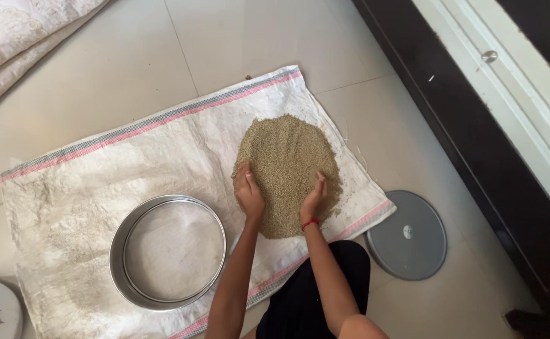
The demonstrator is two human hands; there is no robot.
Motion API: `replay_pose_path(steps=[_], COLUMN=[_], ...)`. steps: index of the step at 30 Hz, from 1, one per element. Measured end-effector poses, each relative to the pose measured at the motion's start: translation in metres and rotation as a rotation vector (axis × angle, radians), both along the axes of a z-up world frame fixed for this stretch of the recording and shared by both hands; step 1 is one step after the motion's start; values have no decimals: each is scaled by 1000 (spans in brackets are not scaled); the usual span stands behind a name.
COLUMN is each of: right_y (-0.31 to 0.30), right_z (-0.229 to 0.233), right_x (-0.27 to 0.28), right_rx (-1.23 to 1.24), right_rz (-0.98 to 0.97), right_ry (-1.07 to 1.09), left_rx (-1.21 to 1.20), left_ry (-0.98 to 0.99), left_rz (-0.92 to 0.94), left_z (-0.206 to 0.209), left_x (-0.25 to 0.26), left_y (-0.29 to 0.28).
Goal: The person sits on the floor and sifts grains using a metal sieve. They repeatedly scoop grains from a cloth onto the sieve, shake it to separate finer particles into a bucket, and return the coarser grains to the cloth.
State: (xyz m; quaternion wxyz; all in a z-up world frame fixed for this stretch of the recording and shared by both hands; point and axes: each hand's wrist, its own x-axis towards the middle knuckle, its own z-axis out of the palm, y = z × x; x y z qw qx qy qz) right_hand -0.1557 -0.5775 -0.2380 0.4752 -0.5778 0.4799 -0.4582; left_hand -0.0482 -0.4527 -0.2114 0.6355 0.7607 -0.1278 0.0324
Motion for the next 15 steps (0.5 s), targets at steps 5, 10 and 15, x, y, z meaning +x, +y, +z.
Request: replay_pose_path(steps=[5,10,15], right_y=[4,12,23], right_z=[0,7,36], right_x=[20,39,44], right_rx=[-27,100,184], right_rz=[7,97,202], right_ry=[-64,-150,-189], left_rx=[-58,-301,-422], left_ry=[28,332,530], left_rz=[-110,-270,-364], left_z=[13,26,25], left_x=[0,-9,-10], left_y=[-7,-27,-54])
